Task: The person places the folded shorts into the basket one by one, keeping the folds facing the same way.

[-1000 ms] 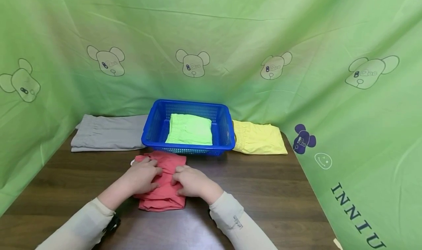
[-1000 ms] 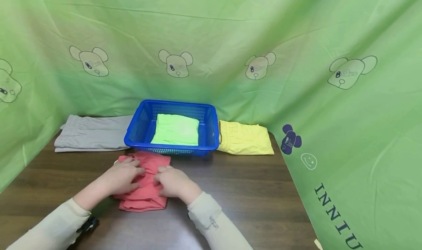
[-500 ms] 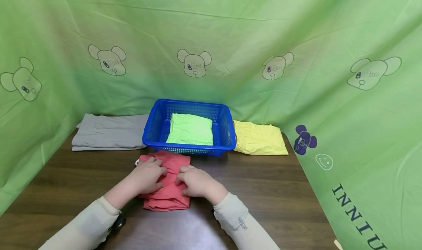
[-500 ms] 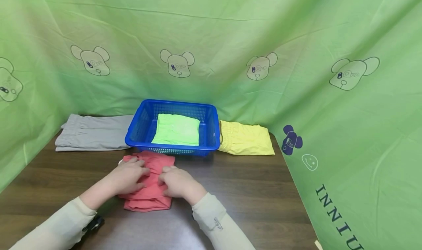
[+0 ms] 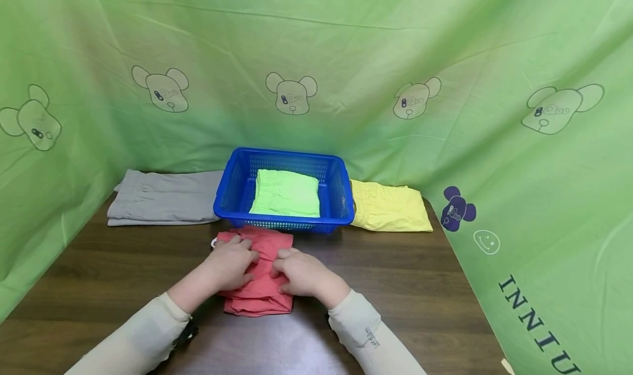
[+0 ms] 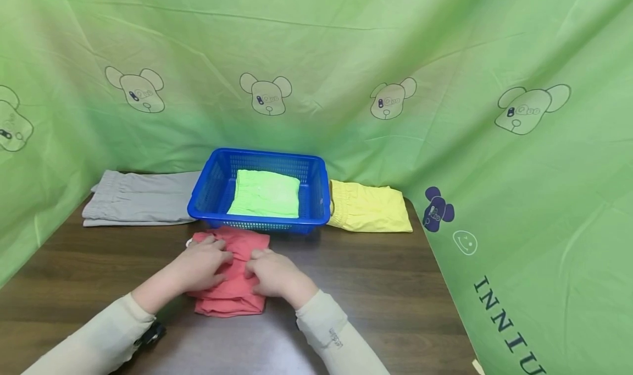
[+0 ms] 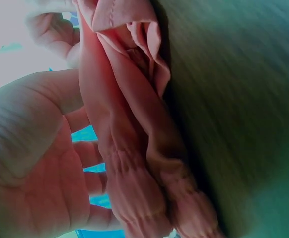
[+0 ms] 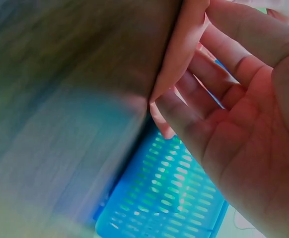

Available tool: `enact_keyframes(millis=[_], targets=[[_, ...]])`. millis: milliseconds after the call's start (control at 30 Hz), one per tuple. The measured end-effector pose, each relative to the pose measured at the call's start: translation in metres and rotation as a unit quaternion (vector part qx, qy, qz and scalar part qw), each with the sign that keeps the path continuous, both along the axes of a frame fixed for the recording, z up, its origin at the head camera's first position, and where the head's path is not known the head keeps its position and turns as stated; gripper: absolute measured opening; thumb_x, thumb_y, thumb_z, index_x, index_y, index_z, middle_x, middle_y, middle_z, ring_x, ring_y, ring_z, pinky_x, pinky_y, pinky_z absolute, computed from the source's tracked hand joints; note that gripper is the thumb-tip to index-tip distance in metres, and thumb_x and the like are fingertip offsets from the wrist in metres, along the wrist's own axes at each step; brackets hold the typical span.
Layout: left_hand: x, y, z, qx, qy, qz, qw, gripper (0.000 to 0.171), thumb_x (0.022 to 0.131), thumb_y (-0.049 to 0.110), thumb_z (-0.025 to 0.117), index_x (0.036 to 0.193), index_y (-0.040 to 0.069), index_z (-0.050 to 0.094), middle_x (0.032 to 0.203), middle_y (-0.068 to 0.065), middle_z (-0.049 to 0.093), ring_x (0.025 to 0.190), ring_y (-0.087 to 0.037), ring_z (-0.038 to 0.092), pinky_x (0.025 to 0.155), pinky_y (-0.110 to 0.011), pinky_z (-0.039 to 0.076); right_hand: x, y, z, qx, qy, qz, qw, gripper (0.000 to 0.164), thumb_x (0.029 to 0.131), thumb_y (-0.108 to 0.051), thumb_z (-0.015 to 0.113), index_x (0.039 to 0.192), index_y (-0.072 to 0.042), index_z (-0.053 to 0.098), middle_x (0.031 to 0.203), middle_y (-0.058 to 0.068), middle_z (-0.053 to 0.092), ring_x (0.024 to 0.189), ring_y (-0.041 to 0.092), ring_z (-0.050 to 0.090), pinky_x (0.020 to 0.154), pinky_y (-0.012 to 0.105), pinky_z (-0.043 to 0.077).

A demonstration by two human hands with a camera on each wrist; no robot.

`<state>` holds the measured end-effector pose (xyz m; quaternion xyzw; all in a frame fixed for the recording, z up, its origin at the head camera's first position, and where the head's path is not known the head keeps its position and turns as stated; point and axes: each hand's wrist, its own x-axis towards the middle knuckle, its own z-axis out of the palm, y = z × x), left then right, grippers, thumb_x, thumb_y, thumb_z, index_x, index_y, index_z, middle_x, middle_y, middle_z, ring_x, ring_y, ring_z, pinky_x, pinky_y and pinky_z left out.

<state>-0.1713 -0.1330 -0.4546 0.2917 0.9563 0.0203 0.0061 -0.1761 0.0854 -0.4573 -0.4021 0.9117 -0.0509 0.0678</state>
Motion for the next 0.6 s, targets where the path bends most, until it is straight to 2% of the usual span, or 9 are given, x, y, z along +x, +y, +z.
enact_keyframes(millis=[233, 600], targets=[[-0.001, 0.01, -0.002, -0.007, 0.008, 0.003, 0.9999, 0.024, 0.078, 0.034, 0.085, 0.095, 0.019, 0.075, 0.098, -0.008, 0.063, 0.099, -0.032, 0.058, 0.07, -0.059, 0.054, 0.0, 0.009, -0.001, -0.005, -0.003, -0.003, 1.0, 0.022, 0.081, -0.024, 0.086, 0.1, -0.023, 0.076, 0.096, -0.011, 0.056, 0.099, 0.009, 0.055, 0.084, 0.02, 0.049], [-0.001, 0.028, -0.002, -0.007, 0.002, 0.003, 1.0, 0.025, 0.08, 0.034, 0.084, 0.098, 0.017, 0.076, 0.097, -0.01, 0.063, 0.1, -0.032, 0.059, 0.073, -0.061, 0.054, 0.0, 0.023, 0.0, -0.014, -0.009, -0.01, 1.0, 0.022, 0.079, -0.022, 0.087, 0.098, -0.023, 0.076, 0.094, -0.011, 0.055, 0.099, 0.01, 0.056, 0.082, 0.022, 0.05]])
